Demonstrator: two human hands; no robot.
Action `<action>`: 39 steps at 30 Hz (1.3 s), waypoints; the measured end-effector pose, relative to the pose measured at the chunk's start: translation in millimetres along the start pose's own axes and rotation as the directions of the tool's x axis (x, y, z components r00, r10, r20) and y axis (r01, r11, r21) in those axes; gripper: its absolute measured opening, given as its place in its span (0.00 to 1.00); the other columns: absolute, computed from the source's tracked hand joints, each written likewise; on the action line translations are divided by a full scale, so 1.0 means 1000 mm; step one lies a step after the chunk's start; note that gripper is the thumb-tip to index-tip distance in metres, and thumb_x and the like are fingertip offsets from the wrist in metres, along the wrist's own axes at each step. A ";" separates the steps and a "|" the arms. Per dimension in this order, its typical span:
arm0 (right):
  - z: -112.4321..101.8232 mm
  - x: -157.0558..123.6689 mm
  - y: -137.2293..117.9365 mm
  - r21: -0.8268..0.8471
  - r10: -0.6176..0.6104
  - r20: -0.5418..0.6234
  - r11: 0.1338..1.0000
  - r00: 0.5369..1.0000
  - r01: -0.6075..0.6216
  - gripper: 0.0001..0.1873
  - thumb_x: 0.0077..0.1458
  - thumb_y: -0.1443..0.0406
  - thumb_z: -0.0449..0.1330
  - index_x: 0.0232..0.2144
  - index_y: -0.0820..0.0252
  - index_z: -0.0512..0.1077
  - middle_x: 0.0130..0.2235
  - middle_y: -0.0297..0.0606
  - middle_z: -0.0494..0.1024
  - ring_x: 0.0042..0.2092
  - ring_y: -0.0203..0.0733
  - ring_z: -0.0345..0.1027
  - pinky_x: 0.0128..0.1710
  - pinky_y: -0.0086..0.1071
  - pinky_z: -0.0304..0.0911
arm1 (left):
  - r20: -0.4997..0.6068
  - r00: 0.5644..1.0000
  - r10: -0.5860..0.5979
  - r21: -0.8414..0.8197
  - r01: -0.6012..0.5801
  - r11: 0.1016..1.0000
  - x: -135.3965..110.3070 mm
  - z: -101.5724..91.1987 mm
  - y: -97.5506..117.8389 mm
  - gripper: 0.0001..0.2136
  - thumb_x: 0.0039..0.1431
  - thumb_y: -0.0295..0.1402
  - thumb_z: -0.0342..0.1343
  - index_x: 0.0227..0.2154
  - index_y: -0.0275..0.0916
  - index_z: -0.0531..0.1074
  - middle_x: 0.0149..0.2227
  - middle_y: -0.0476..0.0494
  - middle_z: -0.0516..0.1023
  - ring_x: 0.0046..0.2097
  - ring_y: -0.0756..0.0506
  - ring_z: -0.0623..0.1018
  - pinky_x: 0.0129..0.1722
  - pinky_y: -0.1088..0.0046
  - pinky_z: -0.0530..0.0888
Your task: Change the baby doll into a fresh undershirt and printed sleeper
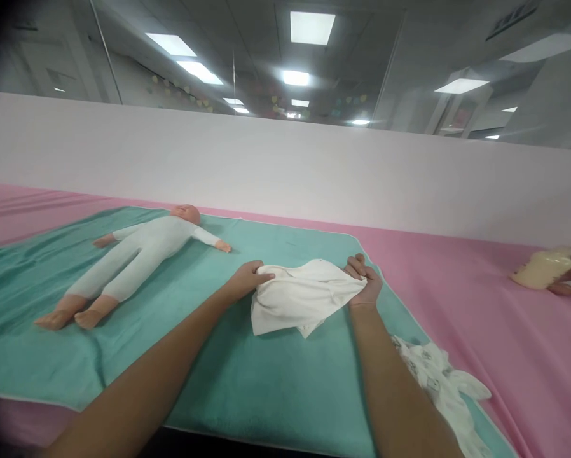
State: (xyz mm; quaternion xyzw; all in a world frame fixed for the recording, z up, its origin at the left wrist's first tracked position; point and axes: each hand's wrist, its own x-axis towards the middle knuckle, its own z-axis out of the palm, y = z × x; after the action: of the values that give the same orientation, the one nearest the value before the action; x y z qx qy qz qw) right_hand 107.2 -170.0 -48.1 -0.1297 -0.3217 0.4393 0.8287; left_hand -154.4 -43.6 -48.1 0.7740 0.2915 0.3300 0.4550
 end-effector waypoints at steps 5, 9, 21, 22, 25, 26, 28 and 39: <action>-0.002 0.005 0.012 -0.388 0.173 -0.133 0.897 0.976 -0.212 0.07 0.47 0.61 0.59 0.30 0.57 0.67 0.25 0.29 0.66 0.22 0.29 0.58 0.21 0.25 0.57 | -0.231 0.933 0.275 0.457 -0.146 0.877 -0.007 0.011 0.010 0.10 0.55 0.39 0.49 0.23 0.40 0.62 0.24 0.50 0.66 0.32 0.47 0.67 0.35 0.71 0.63; 0.024 0.005 0.042 -0.867 0.155 -0.074 0.478 0.985 -0.140 0.18 0.41 0.59 0.64 0.37 0.56 0.70 0.42 0.38 0.72 0.42 0.41 0.65 0.40 0.34 0.61 | -0.262 0.814 0.518 0.586 -0.292 0.756 -0.014 0.013 0.023 0.13 0.60 0.40 0.44 0.23 0.40 0.61 0.24 0.48 0.66 0.33 0.46 0.68 0.48 0.67 0.60; 0.096 -0.032 0.051 -0.989 -0.199 0.151 -0.033 0.968 0.147 0.10 0.50 0.58 0.53 0.24 0.58 0.62 0.24 0.30 0.62 0.28 0.35 0.55 0.29 0.28 0.53 | -0.022 0.963 0.270 0.520 -0.220 0.826 -0.039 0.002 0.043 0.15 0.54 0.48 0.49 0.35 0.42 0.65 0.26 0.48 0.70 0.27 0.46 0.69 0.28 0.73 0.59; 0.098 -0.036 0.046 -0.990 -0.257 0.143 -0.045 0.956 0.136 0.09 0.50 0.60 0.53 0.23 0.58 0.60 0.23 0.29 0.60 0.27 0.34 0.53 0.28 0.28 0.52 | 0.032 0.972 0.231 0.546 -0.210 0.811 -0.044 -0.004 0.045 0.15 0.53 0.48 0.51 0.35 0.43 0.66 0.25 0.48 0.70 0.27 0.45 0.69 0.28 0.73 0.59; 0.115 -0.052 0.023 -0.961 -0.186 0.253 -0.166 0.950 0.223 0.09 0.47 0.65 0.54 0.20 0.58 0.56 0.21 0.28 0.57 0.25 0.33 0.50 0.27 0.28 0.50 | 0.148 0.977 0.150 0.684 -0.211 0.698 -0.065 -0.031 0.060 0.12 0.51 0.45 0.54 0.32 0.43 0.68 0.24 0.47 0.70 0.28 0.44 0.70 0.28 0.73 0.59; 0.125 -0.058 0.012 -0.940 -0.134 0.302 -0.204 0.944 0.272 0.10 0.46 0.66 0.54 0.19 0.58 0.55 0.21 0.28 0.57 0.24 0.33 0.50 0.27 0.28 0.49 | 0.153 0.977 0.145 0.727 -0.211 0.653 -0.073 -0.041 0.070 0.11 0.51 0.44 0.53 0.32 0.43 0.68 0.25 0.47 0.71 0.29 0.43 0.71 0.28 0.73 0.59; 0.149 -0.067 -0.015 -0.919 -0.098 0.349 -0.233 0.932 0.319 0.11 0.46 0.67 0.54 0.18 0.58 0.55 0.20 0.28 0.58 0.24 0.33 0.51 0.26 0.29 0.48 | 0.104 0.978 0.182 0.782 -0.194 0.592 -0.088 -0.063 0.098 0.09 0.53 0.41 0.51 0.32 0.44 0.69 0.27 0.47 0.72 0.31 0.43 0.71 0.28 0.73 0.59; 0.271 -0.111 -0.056 -0.915 0.100 0.399 -0.026 0.911 0.404 0.17 0.42 0.61 0.64 0.38 0.53 0.68 0.37 0.35 0.70 0.34 0.39 0.61 0.27 0.30 0.56 | -0.159 0.933 0.322 0.797 -0.071 0.600 -0.156 -0.087 0.250 0.11 0.54 0.35 0.47 0.37 0.39 0.69 0.32 0.47 0.71 0.37 0.44 0.72 0.34 0.71 0.64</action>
State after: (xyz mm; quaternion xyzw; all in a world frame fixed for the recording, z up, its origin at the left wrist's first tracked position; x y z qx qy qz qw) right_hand -78.0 -310.9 139.0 -0.5594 -0.6899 -0.0013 0.4595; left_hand -279.9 -220.2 169.5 0.8650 0.3798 0.3276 -0.0127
